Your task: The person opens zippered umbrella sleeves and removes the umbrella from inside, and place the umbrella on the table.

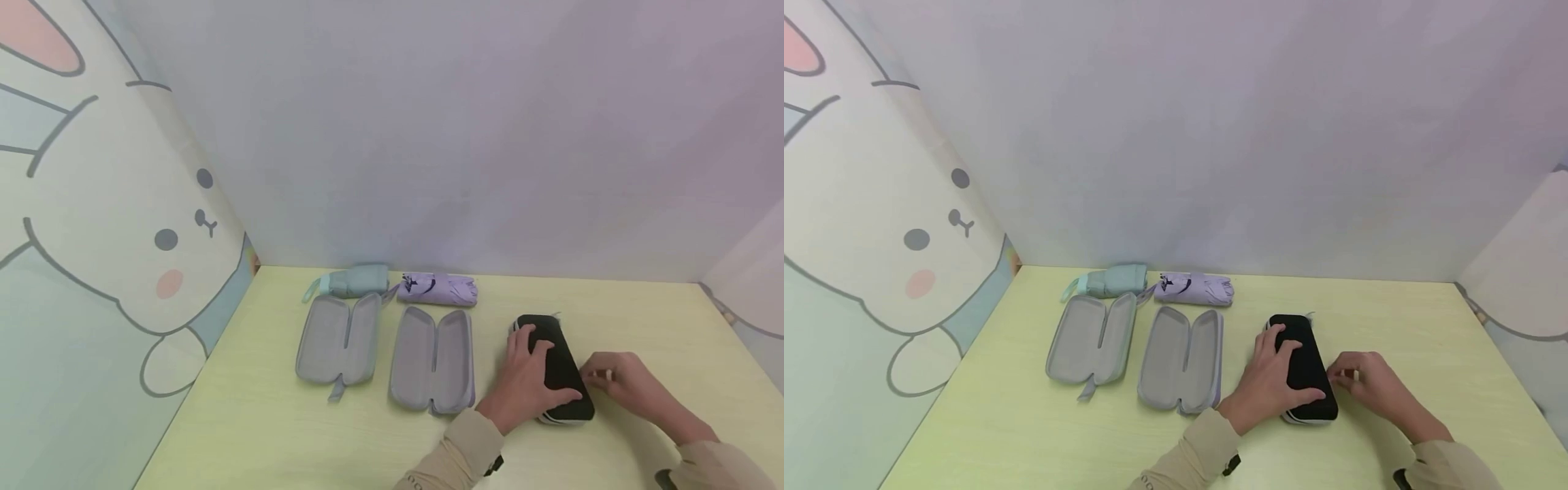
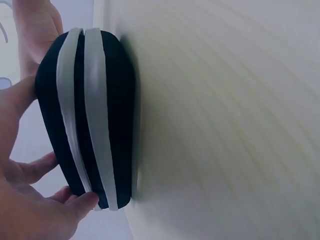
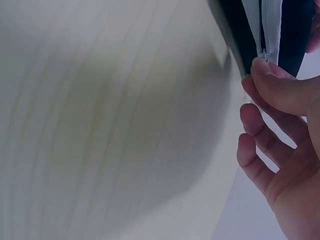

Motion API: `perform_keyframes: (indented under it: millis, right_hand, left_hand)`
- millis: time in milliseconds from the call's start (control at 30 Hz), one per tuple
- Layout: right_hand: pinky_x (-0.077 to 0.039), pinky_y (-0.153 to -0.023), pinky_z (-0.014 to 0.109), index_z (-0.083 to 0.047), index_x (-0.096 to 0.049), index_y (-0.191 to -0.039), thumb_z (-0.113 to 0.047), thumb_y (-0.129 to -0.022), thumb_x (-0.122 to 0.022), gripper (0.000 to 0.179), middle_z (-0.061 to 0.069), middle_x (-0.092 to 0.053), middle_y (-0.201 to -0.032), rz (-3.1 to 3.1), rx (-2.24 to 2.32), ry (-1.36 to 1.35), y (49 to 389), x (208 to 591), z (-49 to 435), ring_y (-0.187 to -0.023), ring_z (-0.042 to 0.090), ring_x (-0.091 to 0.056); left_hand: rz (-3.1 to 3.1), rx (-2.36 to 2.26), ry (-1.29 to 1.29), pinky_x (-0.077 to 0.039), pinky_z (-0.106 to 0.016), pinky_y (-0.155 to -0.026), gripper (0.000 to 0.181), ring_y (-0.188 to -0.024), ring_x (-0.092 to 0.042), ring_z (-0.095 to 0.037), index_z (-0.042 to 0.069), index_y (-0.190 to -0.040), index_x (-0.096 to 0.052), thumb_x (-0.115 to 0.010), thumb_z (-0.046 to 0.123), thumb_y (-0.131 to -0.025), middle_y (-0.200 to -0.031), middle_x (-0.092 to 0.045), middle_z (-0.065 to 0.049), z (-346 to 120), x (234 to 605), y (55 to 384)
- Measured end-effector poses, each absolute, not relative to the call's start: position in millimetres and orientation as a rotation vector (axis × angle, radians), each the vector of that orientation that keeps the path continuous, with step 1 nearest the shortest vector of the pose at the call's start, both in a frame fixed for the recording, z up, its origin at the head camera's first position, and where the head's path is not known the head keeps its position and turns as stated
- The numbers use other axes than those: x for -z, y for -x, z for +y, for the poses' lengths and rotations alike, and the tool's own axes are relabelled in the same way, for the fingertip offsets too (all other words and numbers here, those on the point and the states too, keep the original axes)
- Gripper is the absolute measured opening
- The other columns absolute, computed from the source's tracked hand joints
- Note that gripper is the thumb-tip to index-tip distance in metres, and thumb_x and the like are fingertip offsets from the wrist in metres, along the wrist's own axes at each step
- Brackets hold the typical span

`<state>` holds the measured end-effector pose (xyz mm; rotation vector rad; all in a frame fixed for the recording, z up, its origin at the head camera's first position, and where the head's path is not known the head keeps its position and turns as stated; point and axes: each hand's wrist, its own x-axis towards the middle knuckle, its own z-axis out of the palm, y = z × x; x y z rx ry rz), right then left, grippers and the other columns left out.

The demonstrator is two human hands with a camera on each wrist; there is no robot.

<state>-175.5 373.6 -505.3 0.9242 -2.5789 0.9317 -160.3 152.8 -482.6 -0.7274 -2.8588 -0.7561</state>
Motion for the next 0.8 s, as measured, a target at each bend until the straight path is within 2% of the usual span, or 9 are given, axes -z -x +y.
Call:
perform_keyframes:
  millis: [233, 433, 800]
  right_hand:
    - [-0.039, -0.054, 0.016, -0.022, -0.067, -0.072, 0.008, -0.059, -0.080, 0.036, -0.013, -0.062, -0.070, -2.564, -0.804, -0.871, 184, 507, 369, -0.061, -0.002, -0.050]
    - [-0.043, -0.052, 0.024, -0.021, -0.068, -0.071, 0.014, -0.059, -0.079, 0.038, -0.015, -0.062, -0.071, -2.614, -0.737, -0.763, 190, 507, 362, -0.061, -0.003, -0.049]
    - [-0.042, -0.050, 0.025, -0.016, -0.070, -0.074, 0.010, -0.065, -0.076, 0.028, -0.006, -0.066, -0.073, -2.720, -0.668, -0.644, 197, 501, 359, -0.059, -0.002, -0.049]
  left_hand:
    - [-2.881, 0.809, 0.775, -0.033, -0.018, -0.099, 0.070, -0.135, -0.022, -0.016, 0.019, -0.127, -0.051, -0.067, 0.063, -0.075, -0.146, -0.027, -0.003, 151, 482, 162]
    - [-2.888, 0.795, 0.793, -0.032, -0.018, -0.099, 0.069, -0.136, -0.023, -0.017, 0.018, -0.127, -0.051, -0.067, 0.061, -0.076, -0.147, -0.027, -0.005, 149, 480, 162]
    - [-2.912, 0.748, 0.817, -0.031, -0.017, -0.100, 0.070, -0.136, -0.022, -0.017, 0.016, -0.129, -0.051, -0.068, 0.060, -0.076, -0.147, -0.026, -0.005, 149, 476, 165]
